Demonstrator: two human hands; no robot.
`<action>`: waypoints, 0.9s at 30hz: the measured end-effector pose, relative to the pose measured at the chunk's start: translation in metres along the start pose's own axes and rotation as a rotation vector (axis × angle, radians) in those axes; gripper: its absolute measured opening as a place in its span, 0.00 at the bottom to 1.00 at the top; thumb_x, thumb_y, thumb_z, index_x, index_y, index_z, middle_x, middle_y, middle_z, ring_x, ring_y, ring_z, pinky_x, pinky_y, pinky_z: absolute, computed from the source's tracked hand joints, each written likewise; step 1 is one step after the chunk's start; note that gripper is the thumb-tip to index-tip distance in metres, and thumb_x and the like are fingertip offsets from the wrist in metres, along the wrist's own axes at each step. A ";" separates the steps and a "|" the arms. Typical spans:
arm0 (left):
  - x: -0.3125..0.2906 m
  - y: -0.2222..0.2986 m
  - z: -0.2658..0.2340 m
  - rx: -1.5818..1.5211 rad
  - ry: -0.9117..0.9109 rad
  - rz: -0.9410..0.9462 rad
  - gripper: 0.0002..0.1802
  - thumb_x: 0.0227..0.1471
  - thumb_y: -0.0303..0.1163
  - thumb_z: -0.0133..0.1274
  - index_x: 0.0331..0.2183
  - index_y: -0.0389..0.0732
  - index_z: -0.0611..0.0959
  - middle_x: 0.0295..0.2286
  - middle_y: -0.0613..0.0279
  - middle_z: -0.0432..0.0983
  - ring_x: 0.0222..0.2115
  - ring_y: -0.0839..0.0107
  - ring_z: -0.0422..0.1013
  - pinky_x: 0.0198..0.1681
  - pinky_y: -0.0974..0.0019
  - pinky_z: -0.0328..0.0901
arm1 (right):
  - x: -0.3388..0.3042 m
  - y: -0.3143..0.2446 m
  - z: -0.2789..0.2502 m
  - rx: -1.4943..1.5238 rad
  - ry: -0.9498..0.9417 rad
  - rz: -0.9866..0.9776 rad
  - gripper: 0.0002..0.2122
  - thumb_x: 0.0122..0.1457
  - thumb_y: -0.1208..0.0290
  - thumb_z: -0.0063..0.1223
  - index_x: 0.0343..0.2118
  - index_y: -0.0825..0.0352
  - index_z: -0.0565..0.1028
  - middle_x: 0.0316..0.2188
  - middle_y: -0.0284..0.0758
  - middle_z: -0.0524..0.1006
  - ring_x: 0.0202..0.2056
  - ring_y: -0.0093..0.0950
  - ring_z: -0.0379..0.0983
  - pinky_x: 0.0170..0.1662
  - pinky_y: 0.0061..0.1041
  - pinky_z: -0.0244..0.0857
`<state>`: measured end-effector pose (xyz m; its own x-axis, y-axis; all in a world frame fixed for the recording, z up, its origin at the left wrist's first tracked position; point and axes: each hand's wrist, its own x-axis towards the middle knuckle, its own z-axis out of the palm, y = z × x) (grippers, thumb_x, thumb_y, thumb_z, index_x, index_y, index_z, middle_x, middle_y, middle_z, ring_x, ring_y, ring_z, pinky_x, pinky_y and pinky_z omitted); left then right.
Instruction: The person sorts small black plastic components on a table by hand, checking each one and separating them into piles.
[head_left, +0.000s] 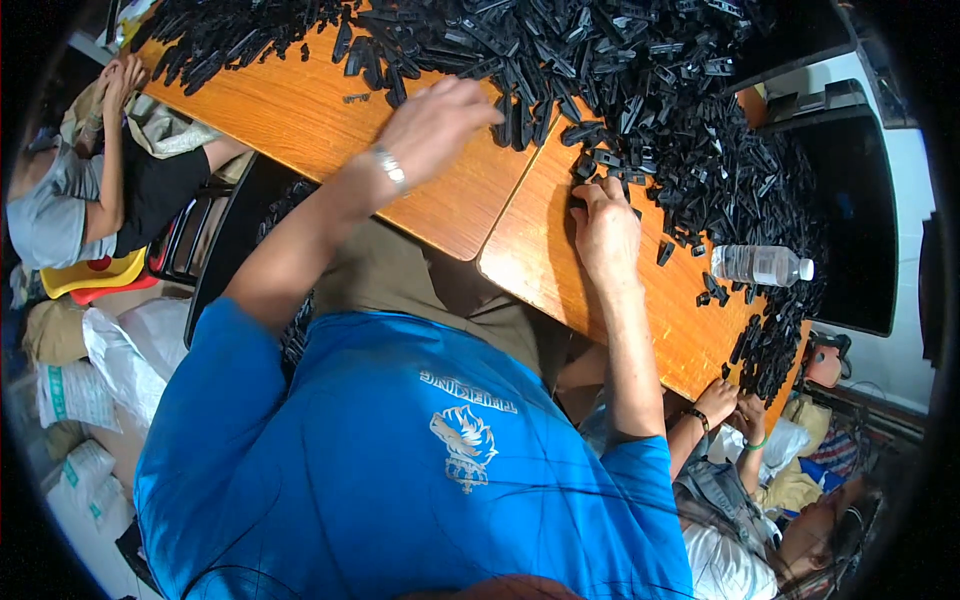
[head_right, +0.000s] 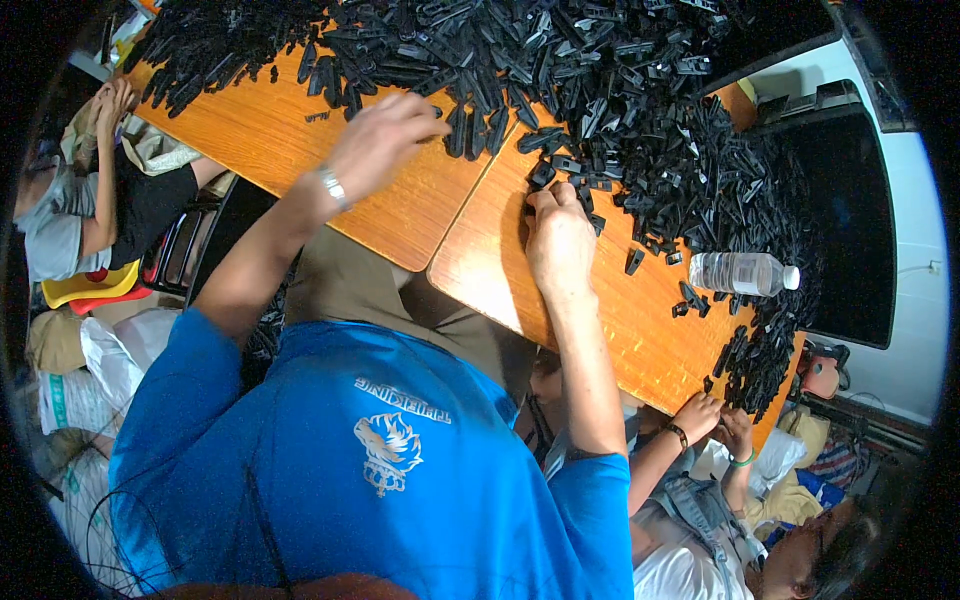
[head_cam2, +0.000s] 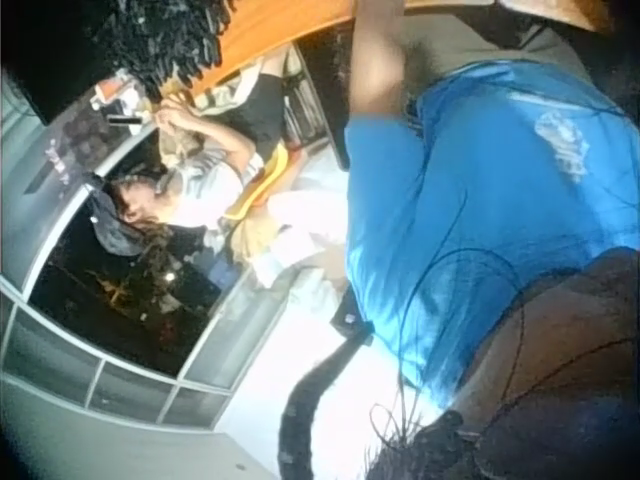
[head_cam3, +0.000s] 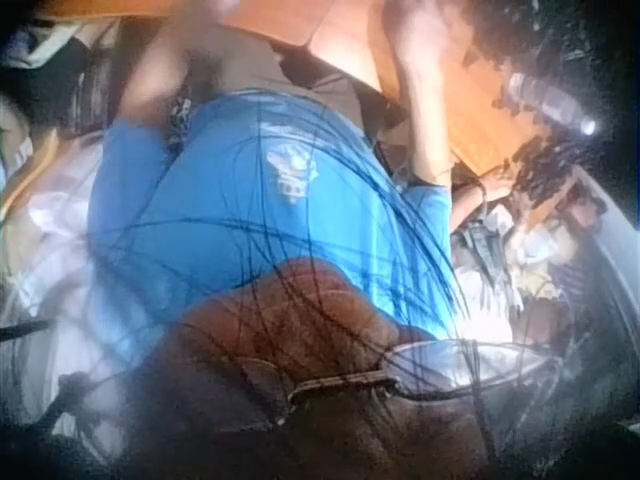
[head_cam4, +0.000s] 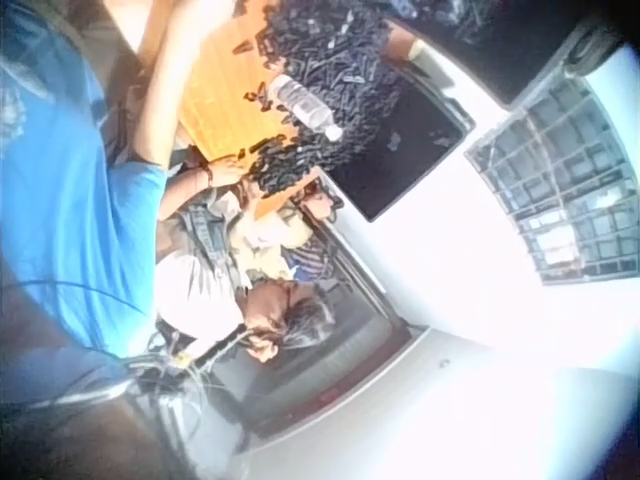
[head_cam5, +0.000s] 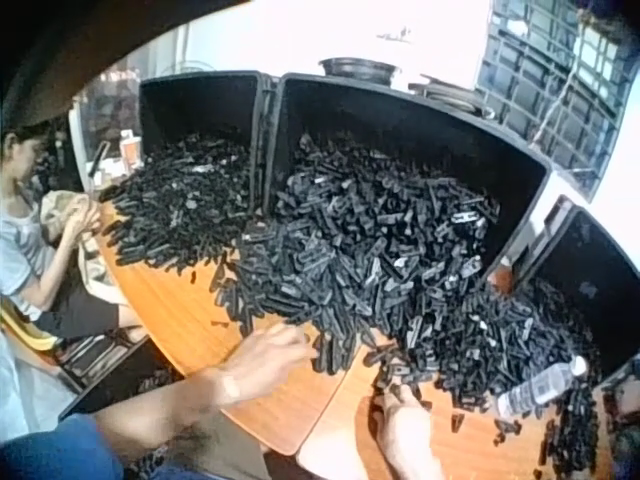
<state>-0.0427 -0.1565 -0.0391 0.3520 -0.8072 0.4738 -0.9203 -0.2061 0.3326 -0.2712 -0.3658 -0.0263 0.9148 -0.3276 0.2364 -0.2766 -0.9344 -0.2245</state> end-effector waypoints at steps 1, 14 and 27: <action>0.012 -0.002 0.012 0.033 -0.010 0.038 0.14 0.56 0.24 0.55 0.44 0.46 0.87 0.45 0.63 0.78 0.50 0.59 0.72 0.54 0.54 0.69 | 0.001 0.002 0.002 0.028 -0.020 0.025 0.12 0.56 0.80 0.64 0.45 0.68 0.84 0.44 0.44 0.80 0.42 0.49 0.81 0.45 0.43 0.77; 0.025 -0.009 0.023 0.178 -0.087 0.248 0.04 0.55 0.30 0.59 0.36 0.47 0.84 0.38 0.67 0.77 0.47 0.66 0.74 0.49 0.58 0.67 | 0.003 -0.011 -0.012 0.095 -0.064 0.022 0.15 0.56 0.80 0.66 0.48 0.67 0.80 0.44 0.47 0.77 0.41 0.54 0.79 0.43 0.46 0.75; -0.005 0.006 0.009 -0.469 -0.370 -0.319 0.07 0.59 0.30 0.63 0.38 0.38 0.90 0.36 0.56 0.82 0.39 0.55 0.79 0.45 0.55 0.72 | -0.026 -0.049 0.022 0.676 0.129 0.101 0.08 0.58 0.78 0.70 0.40 0.66 0.83 0.33 0.35 0.77 0.27 0.28 0.76 0.34 0.26 0.72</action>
<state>-0.0516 -0.1589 -0.0462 0.4357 -0.9000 0.0109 -0.5801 -0.2715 0.7679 -0.2747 -0.3090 -0.0418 0.8405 -0.4613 0.2844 -0.0762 -0.6202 -0.7807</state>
